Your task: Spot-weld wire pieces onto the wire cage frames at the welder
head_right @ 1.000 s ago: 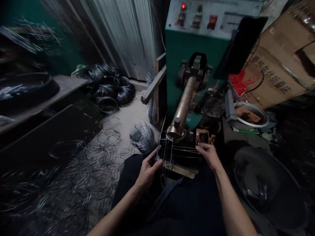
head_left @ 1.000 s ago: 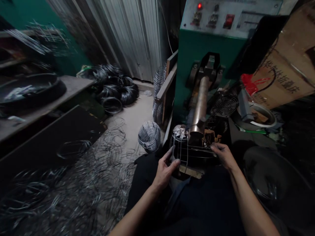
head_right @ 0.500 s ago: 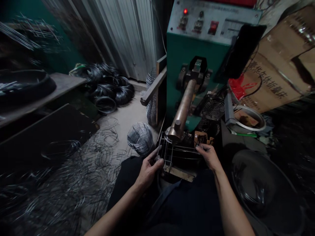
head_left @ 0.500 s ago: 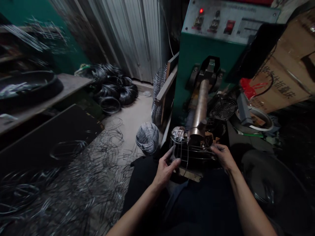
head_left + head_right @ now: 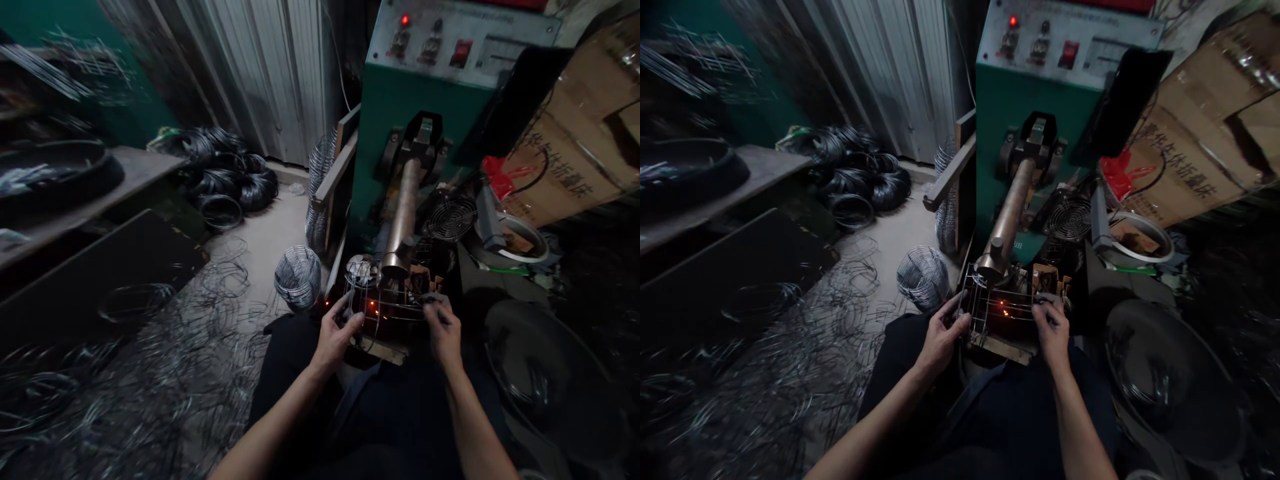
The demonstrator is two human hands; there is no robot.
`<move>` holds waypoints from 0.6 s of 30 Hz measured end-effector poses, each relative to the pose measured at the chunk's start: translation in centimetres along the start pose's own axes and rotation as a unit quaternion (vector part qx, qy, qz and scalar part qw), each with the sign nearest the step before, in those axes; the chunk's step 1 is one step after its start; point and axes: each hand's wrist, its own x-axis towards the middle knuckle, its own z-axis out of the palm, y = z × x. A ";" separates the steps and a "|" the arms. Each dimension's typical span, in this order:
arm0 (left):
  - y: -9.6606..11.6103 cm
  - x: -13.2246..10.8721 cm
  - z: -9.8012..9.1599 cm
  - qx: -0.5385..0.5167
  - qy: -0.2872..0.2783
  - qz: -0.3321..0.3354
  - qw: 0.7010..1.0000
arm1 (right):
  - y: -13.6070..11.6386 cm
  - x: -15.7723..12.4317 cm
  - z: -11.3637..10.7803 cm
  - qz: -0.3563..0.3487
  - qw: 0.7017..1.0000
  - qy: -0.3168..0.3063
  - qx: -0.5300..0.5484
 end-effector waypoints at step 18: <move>1.5 1.4 0.5 -0.008 0.014 0.016 1.000 | 0.5 3.1 1.3 -0.015 0.999 -0.035 -0.013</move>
